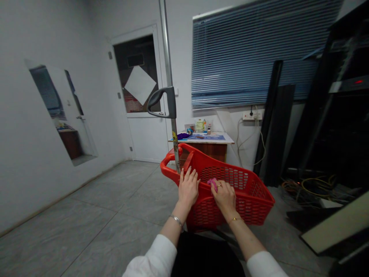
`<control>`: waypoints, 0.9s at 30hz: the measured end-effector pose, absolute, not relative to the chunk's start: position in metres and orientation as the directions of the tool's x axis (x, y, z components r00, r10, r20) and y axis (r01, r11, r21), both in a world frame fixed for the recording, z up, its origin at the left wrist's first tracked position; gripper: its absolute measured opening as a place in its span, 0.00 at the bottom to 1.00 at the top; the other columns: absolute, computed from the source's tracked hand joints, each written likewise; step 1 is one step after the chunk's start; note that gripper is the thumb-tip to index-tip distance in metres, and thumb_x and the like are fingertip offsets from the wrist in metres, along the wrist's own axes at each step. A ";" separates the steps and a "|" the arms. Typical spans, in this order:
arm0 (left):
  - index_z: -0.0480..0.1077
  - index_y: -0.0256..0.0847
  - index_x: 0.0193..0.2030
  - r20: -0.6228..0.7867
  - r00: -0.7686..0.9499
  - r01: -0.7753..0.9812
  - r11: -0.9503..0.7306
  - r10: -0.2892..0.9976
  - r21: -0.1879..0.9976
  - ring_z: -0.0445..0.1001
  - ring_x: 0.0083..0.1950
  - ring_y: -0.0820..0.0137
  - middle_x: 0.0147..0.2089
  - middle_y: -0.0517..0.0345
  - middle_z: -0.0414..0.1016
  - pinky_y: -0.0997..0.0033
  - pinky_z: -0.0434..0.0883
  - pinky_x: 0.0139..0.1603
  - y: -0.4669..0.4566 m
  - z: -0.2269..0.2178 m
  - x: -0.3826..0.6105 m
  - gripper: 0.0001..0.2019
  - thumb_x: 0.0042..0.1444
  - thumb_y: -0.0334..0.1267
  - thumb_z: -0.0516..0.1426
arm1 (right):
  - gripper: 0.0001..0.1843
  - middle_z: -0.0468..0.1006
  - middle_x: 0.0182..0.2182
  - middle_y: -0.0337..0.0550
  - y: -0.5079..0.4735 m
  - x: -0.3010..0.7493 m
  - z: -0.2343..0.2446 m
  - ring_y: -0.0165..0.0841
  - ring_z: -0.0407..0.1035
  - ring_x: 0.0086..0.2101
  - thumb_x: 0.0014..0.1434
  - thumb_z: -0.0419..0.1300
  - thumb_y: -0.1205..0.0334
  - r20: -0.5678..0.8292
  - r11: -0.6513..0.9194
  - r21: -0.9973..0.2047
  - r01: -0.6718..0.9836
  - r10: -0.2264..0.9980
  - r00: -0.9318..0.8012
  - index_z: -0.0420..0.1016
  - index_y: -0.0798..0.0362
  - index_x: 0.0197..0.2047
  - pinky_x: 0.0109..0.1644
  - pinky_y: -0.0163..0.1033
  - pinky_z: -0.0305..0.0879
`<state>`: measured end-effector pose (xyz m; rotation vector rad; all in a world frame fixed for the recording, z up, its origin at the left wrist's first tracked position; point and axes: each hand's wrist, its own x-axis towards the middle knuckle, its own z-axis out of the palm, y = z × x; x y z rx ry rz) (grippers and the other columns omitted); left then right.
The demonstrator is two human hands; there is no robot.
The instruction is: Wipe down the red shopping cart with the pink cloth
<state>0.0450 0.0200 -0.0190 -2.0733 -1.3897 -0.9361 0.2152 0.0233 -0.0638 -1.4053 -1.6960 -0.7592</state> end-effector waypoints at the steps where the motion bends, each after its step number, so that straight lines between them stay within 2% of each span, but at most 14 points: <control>1: 0.70 0.39 0.59 0.755 0.258 0.924 -0.381 0.603 -0.012 0.55 0.71 0.62 0.62 0.52 0.70 0.47 0.49 0.72 0.019 -0.019 0.044 0.18 0.68 0.38 0.46 | 0.17 0.77 0.36 0.45 0.023 0.207 -0.060 0.33 0.64 0.36 0.67 0.49 0.56 0.857 0.219 -0.038 0.975 0.509 -0.081 0.75 0.53 0.49 0.39 0.40 0.53; 5: 0.70 0.40 0.58 0.755 0.257 0.926 -0.378 0.603 -0.014 0.59 0.69 0.62 0.61 0.53 0.72 0.48 0.50 0.72 0.017 -0.018 0.038 0.18 0.69 0.38 0.46 | 0.17 0.77 0.38 0.45 0.024 0.183 -0.053 0.33 0.65 0.38 0.67 0.49 0.56 0.848 0.255 -0.041 0.966 0.521 -0.102 0.74 0.53 0.51 0.41 0.40 0.52; 9: 0.71 0.42 0.58 0.747 0.263 0.927 -0.374 0.610 -0.021 0.61 0.68 0.62 0.61 0.55 0.72 0.49 0.50 0.72 0.020 -0.018 0.031 0.17 0.69 0.40 0.47 | 0.17 0.77 0.39 0.45 0.021 0.213 -0.063 0.33 0.65 0.37 0.67 0.50 0.56 0.836 0.254 -0.015 0.967 0.534 -0.127 0.74 0.53 0.52 0.41 0.39 0.52; 16: 0.72 0.44 0.56 0.760 0.249 0.920 -0.393 0.600 0.008 0.63 0.66 0.61 0.60 0.55 0.73 0.47 0.50 0.71 0.024 -0.020 0.032 0.17 0.69 0.39 0.46 | 0.17 0.76 0.35 0.44 0.015 0.299 -0.085 0.32 0.63 0.34 0.66 0.50 0.55 0.841 0.099 0.016 0.995 0.536 -0.067 0.77 0.53 0.47 0.39 0.39 0.50; 19: 0.72 0.42 0.56 0.762 0.244 0.921 -0.389 0.600 0.011 0.63 0.67 0.62 0.60 0.55 0.73 0.48 0.49 0.72 0.025 -0.021 0.033 0.17 0.69 0.39 0.46 | 0.17 0.76 0.34 0.44 0.017 0.275 -0.080 0.32 0.62 0.34 0.66 0.50 0.55 0.853 0.076 0.005 0.997 0.521 -0.043 0.77 0.52 0.46 0.39 0.40 0.50; 24: 0.71 0.42 0.57 0.757 0.255 0.928 -0.373 0.602 -0.016 0.62 0.67 0.62 0.61 0.54 0.72 0.50 0.49 0.71 0.026 -0.020 0.028 0.18 0.69 0.39 0.45 | 0.17 0.76 0.35 0.46 0.023 0.208 -0.064 0.33 0.62 0.36 0.66 0.50 0.55 0.853 0.135 -0.015 0.991 0.519 -0.057 0.76 0.53 0.48 0.40 0.40 0.50; 27: 0.71 0.43 0.58 0.748 0.262 0.933 -0.359 0.610 -0.034 0.64 0.66 0.62 0.61 0.55 0.72 0.50 0.50 0.71 0.027 -0.019 0.022 0.18 0.69 0.39 0.45 | 0.16 0.76 0.36 0.45 0.024 0.204 -0.063 0.33 0.63 0.36 0.67 0.51 0.55 0.849 0.177 -0.009 0.984 0.521 -0.086 0.76 0.53 0.49 0.40 0.40 0.51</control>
